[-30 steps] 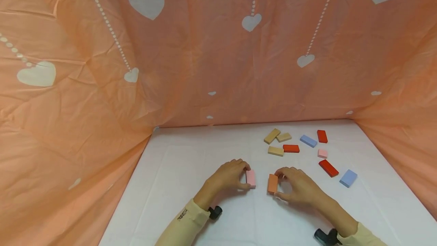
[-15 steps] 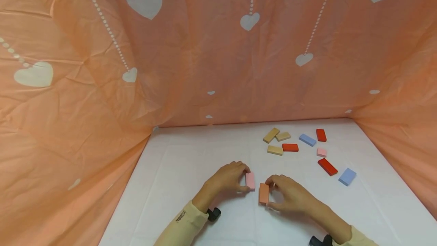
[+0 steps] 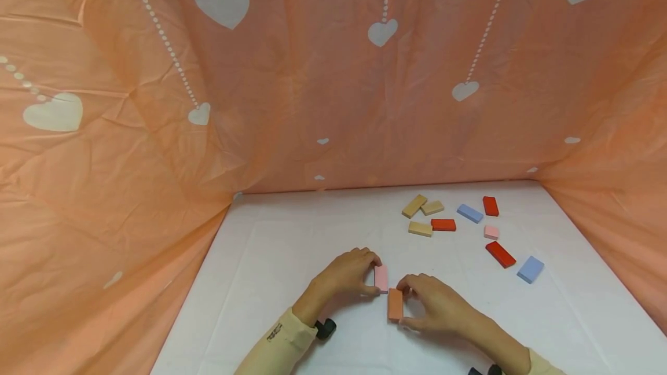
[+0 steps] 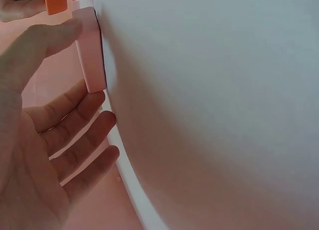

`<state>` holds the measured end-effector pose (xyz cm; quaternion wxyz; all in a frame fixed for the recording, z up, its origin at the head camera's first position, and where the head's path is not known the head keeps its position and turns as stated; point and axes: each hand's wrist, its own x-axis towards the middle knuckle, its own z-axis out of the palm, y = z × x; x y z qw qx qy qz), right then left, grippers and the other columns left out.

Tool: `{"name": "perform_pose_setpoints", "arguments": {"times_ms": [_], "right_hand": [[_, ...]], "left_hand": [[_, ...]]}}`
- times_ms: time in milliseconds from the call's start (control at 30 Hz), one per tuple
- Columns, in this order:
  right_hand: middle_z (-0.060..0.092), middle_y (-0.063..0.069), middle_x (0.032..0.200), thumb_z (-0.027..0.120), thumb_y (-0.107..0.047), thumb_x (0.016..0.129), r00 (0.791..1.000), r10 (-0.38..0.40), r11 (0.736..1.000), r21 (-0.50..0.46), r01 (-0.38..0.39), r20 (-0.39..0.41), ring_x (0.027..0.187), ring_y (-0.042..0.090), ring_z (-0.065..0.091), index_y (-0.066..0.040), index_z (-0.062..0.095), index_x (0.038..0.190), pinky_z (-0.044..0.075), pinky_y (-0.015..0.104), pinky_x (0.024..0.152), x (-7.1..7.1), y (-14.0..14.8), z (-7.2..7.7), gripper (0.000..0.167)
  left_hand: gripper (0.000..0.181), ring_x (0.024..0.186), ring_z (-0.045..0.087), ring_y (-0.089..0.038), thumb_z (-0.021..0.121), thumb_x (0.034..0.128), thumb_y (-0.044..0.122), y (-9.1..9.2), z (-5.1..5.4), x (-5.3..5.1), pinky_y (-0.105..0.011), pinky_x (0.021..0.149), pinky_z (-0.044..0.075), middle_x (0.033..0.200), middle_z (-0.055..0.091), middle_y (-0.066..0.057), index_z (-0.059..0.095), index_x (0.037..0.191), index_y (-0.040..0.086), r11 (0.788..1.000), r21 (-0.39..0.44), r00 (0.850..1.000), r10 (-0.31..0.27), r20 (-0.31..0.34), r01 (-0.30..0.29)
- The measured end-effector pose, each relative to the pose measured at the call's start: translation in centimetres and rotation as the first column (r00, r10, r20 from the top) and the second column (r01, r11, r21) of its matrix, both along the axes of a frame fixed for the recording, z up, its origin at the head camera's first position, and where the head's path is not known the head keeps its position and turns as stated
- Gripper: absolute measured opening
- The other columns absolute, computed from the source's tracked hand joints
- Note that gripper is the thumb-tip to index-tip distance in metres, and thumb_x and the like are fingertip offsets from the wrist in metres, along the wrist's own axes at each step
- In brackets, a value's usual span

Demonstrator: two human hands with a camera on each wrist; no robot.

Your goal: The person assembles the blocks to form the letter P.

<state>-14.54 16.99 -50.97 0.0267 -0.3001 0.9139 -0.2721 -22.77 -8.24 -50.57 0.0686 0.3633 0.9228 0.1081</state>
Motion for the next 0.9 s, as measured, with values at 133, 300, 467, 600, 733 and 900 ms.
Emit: {"name": "perform_pose_setpoints", "arguments": {"times_ms": [133,300,467,600,733,900], "right_hand": [[0.067,-0.011,0.109,0.093,-0.044,0.082,1.0,0.023,1.0,0.006,-0.023,0.003,0.096,0.006,0.059,-0.017,0.067,0.124,0.057,0.035,0.087,0.1,-0.3,0.0,0.056],[0.067,-0.012,0.106,0.094,-0.043,0.082,0.999,0.05,0.999,0.008,-0.05,-0.013,0.092,0.003,0.057,-0.016,0.067,0.124,0.055,0.033,0.084,0.3,-0.6,-0.1,0.057],[0.066,-0.014,0.103,0.094,-0.043,0.081,0.998,0.055,0.998,0.023,-0.055,-0.008,0.092,0.002,0.056,-0.016,0.068,0.125,0.055,0.034,0.085,0.4,-1.0,-0.3,0.058],[0.064,-0.016,0.102,0.094,-0.043,0.08,0.999,0.046,0.998,0.042,-0.046,0.0,0.091,0.002,0.055,-0.016,0.068,0.125,0.055,0.036,0.088,0.6,-1.3,-0.4,0.058],[0.064,-0.015,0.101,0.095,-0.042,0.079,0.998,0.059,0.998,0.036,-0.058,-0.032,0.091,0.002,0.054,-0.015,0.069,0.124,0.054,0.037,0.087,0.7,-1.4,-0.4,0.059],[0.062,-0.015,0.102,0.095,-0.044,0.079,0.996,0.067,0.997,0.032,-0.066,-0.057,0.093,0.002,0.054,-0.017,0.068,0.125,0.053,0.036,0.086,0.8,-1.6,-0.5,0.06]], "left_hand": [[0.055,0.106,0.062,-0.011,0.093,0.0838,0.041,0.2,0.1,0.3,-0.024,0.092,0.053,0.118,0.067,0.005,0.07,0.127,0.016,1.0,-0.008,1.0,0.0,0.002,0.0],[0.056,0.108,0.063,-0.011,0.093,0.0835,0.043,0.5,0.4,0.8,-0.025,0.093,0.053,0.12,0.067,0.005,0.07,0.127,0.017,1.0,-0.027,1.0,0.001,-0.001,-0.001],[0.057,0.111,0.063,-0.011,0.092,0.0845,0.044,0.4,0.6,1.0,-0.026,0.096,0.053,0.121,0.067,0.006,0.07,0.129,0.017,1.0,-0.028,1.0,0.012,0.013,-0.012],[0.052,0.112,0.063,-0.012,0.09,0.088,0.043,0.2,0.6,0.9,-0.027,0.097,0.053,0.121,0.069,0.006,0.07,0.129,0.017,0.999,-0.008,0.999,0.032,0.02,-0.032],[0.047,0.108,0.063,-0.013,0.089,0.0885,0.044,0.1,0.4,0.8,-0.028,0.093,0.054,0.116,0.069,0.007,0.072,0.123,0.018,0.999,0.0,0.999,0.033,0.007,-0.033],[0.045,0.105,0.063,-0.012,0.09,0.087,0.044,0.2,0.3,0.8,-0.027,0.089,0.053,0.112,0.068,0.008,0.072,0.119,0.019,0.999,-0.01,0.999,0.041,-0.004,-0.042]]}}
